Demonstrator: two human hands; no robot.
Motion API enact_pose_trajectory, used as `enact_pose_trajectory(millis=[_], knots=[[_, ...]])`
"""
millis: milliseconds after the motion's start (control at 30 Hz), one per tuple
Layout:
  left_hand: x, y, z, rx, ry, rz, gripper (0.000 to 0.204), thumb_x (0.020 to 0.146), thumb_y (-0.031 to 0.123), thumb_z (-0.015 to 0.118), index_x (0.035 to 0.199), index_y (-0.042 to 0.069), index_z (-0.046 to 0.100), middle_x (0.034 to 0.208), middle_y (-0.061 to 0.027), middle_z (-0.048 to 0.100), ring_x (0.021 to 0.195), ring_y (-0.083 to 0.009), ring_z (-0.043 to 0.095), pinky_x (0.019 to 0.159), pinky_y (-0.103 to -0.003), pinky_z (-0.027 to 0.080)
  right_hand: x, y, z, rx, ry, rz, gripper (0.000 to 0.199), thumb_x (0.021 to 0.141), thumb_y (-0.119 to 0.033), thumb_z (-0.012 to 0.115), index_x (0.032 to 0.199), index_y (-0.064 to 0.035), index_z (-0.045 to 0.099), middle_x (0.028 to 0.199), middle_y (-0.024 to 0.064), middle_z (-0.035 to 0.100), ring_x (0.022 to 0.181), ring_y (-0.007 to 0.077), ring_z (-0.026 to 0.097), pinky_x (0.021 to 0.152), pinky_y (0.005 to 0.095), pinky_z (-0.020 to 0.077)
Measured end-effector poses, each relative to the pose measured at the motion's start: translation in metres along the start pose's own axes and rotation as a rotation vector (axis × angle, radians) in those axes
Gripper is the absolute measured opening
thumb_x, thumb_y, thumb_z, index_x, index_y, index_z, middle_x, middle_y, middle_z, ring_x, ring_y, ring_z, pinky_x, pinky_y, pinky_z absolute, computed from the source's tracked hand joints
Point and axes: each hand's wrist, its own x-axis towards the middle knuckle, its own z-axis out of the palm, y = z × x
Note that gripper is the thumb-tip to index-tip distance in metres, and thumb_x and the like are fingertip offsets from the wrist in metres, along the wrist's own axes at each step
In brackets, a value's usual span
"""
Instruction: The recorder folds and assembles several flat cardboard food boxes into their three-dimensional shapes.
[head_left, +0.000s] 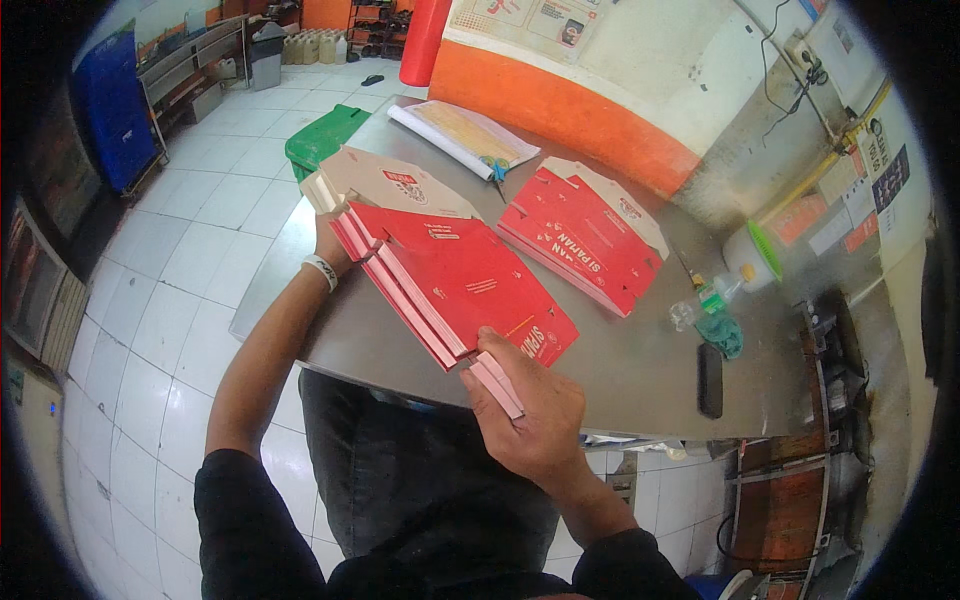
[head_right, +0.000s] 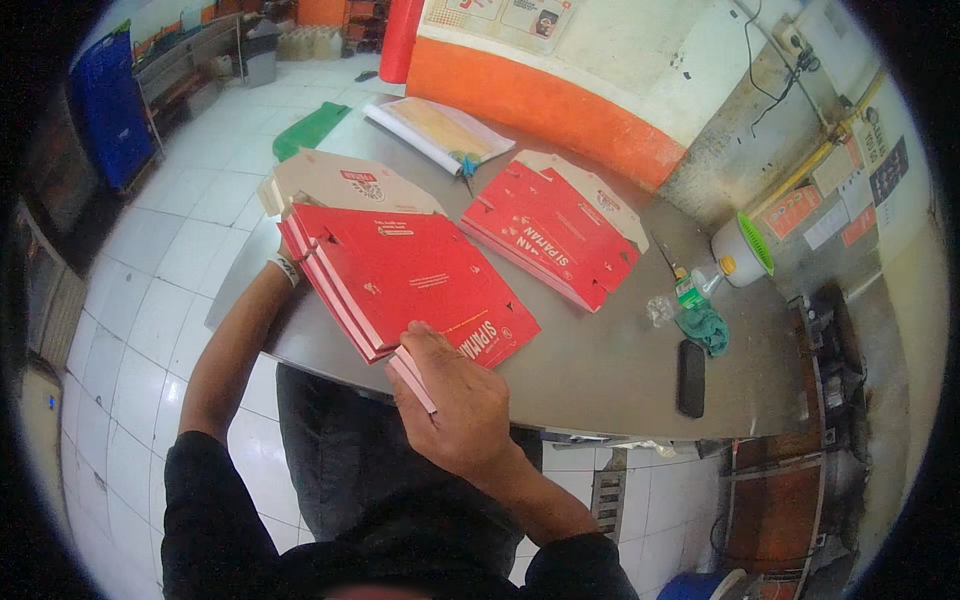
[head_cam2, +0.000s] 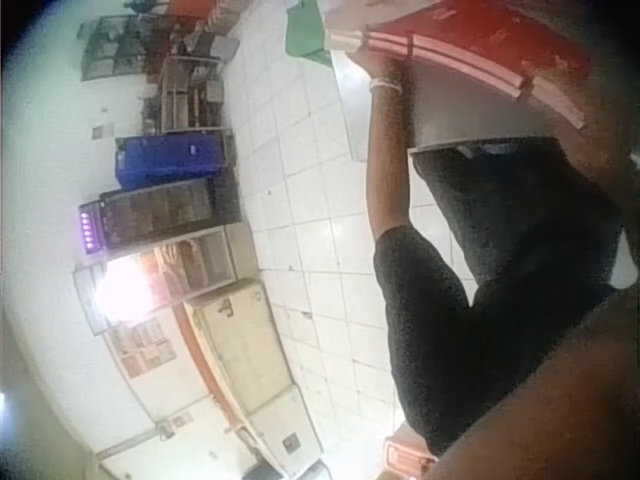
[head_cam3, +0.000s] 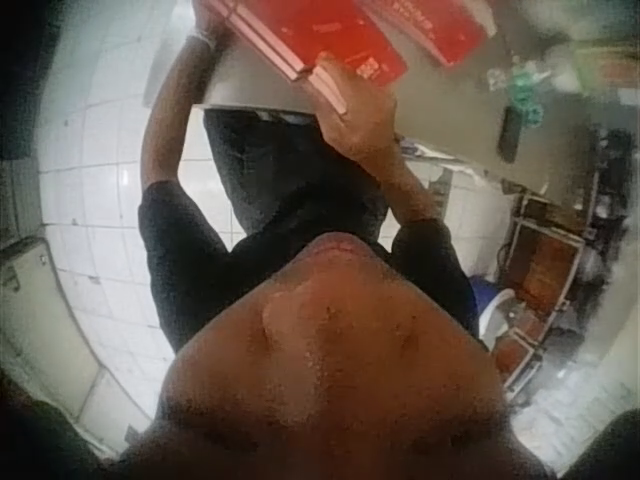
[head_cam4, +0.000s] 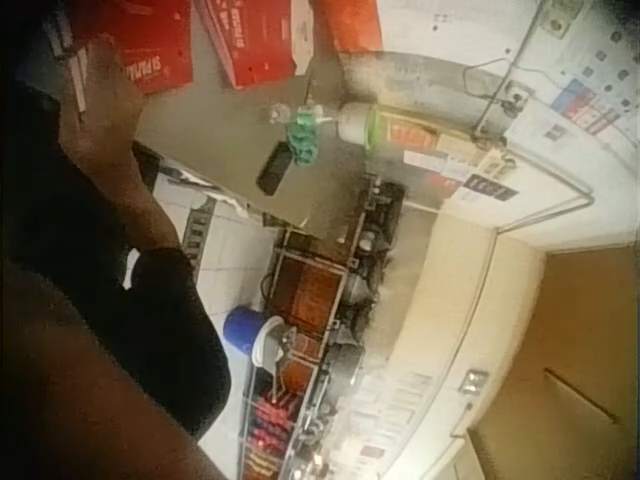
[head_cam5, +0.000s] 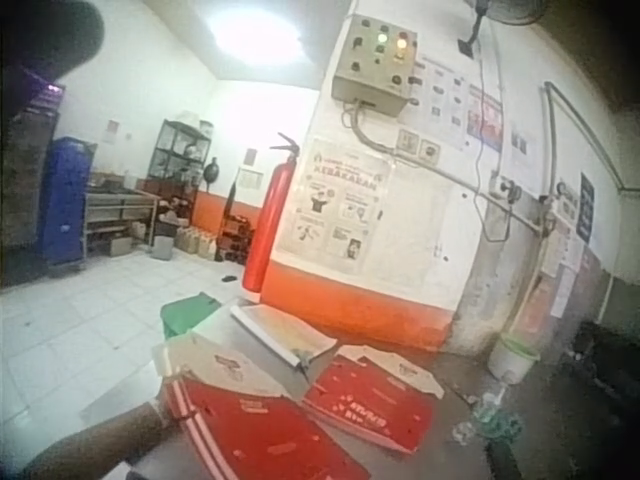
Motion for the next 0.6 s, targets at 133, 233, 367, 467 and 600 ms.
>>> enact_pose_trajectory(millis=[133, 233, 367, 467, 600], knots=[[0.039, -0.041, -0.066, 0.445, -0.194, 0.301, 0.026, 0.097, 0.019, 0.066, 0.117, 0.006, 0.056, 0.105, -0.0065, 0.068, 0.092, -0.0208, 0.070, 0.073, -0.035, 0.061, 0.000, -0.005, 0.000, 0.037, 0.011, -0.017, 0.035, 0.085, -0.006, 0.076, 0.115, 0.0074, 0.065, 0.100, 0.0252, 0.072, 0.085, 0.0301, 0.076, 0.074, 0.0352, 0.0590], [0.062, -0.067, -0.085, 0.535, -0.261, 0.275, 0.031, 0.096, 0.021, 0.066, 0.122, 0.006, 0.056, 0.112, -0.0083, 0.067, 0.100, -0.0233, 0.069, 0.079, -0.039, 0.061, 0.003, -0.007, 0.010, 0.011, -0.019, -0.010, 0.035, 0.084, -0.005, 0.076, 0.114, 0.0077, 0.065, 0.102, 0.0268, 0.071, 0.088, 0.0329, 0.075, 0.075, 0.0367, 0.0592], [0.063, -0.064, -0.072, 0.457, -0.337, 0.202, 0.033, 0.096, 0.021, 0.066, 0.123, 0.006, 0.056, 0.114, -0.0087, 0.067, 0.101, -0.0237, 0.068, 0.081, -0.039, 0.061, -0.003, -0.004, 0.012, -0.010, 0.041, -0.052, 0.035, 0.083, -0.004, 0.076, 0.113, 0.0087, 0.064, 0.103, 0.0285, 0.071, 0.091, 0.0365, 0.075, 0.078, 0.0387, 0.0592], [0.062, -0.057, -0.083, 0.407, -0.386, 0.136, 0.034, 0.096, 0.022, 0.065, 0.124, 0.006, 0.056, 0.115, -0.0091, 0.067, 0.102, -0.0240, 0.068, 0.082, -0.040, 0.060, -0.005, -0.003, 0.015, 0.030, 0.046, -0.041, 0.035, 0.082, -0.002, 0.076, 0.113, 0.0097, 0.064, 0.104, 0.0293, 0.070, 0.096, 0.0388, 0.074, 0.082, 0.0411, 0.0591], [0.060, -0.050, -0.094, 0.329, -0.448, 0.040, 0.035, 0.096, 0.022, 0.065, 0.126, 0.006, 0.055, 0.116, -0.0095, 0.066, 0.103, -0.0243, 0.067, 0.084, -0.040, 0.060, -0.001, -0.007, 0.016, 0.043, 0.068, -0.055, 0.034, 0.082, -0.002, 0.074, 0.112, 0.0106, 0.063, 0.106, 0.0301, 0.070, 0.099, 0.0403, 0.072, 0.087, 0.0438, 0.0585]])
